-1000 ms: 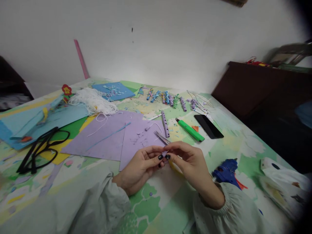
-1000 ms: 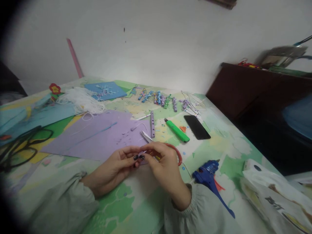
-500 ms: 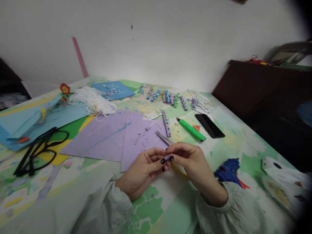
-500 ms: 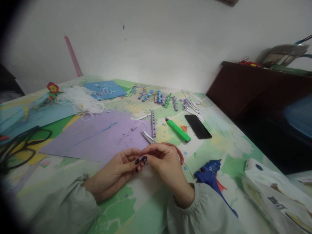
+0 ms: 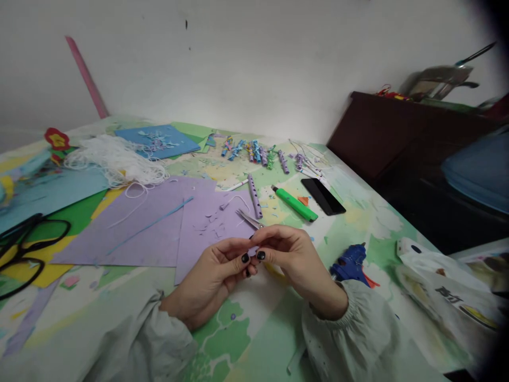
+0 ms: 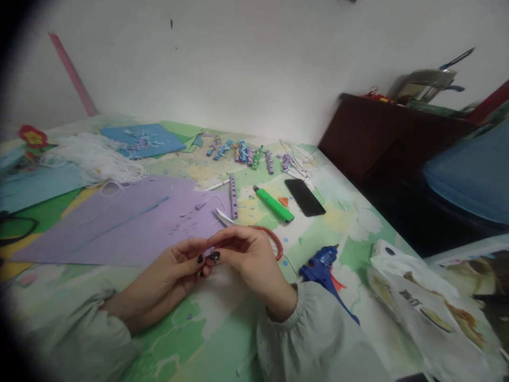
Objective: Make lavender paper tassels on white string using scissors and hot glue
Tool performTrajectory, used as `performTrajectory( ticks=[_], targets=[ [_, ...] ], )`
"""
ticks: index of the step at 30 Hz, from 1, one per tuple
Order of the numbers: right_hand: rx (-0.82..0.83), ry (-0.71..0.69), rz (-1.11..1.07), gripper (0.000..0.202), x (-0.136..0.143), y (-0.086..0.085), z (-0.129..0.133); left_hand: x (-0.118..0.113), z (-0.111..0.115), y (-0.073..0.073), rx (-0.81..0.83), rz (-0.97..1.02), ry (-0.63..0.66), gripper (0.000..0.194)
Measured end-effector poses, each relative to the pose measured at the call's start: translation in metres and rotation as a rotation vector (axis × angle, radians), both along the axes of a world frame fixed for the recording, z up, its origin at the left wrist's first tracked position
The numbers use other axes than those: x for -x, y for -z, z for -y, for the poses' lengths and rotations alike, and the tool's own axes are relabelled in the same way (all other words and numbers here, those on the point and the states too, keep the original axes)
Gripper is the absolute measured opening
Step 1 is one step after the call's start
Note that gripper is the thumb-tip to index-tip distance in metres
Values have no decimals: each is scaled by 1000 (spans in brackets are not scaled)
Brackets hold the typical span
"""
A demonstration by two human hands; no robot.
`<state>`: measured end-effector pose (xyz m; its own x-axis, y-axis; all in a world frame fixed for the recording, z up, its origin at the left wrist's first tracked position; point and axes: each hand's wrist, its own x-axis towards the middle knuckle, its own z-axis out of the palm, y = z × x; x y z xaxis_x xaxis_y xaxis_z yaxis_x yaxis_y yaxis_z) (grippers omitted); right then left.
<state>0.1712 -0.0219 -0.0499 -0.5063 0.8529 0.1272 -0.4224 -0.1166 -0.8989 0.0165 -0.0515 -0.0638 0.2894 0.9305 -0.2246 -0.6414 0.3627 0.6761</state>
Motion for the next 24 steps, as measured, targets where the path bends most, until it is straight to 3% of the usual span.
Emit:
performTrajectory(
  ticks=[24],
  targets=[
    [99, -72, 3, 21, -4, -3, 1, 2, 1, -2, -24, -28, 0, 19]
  ],
)
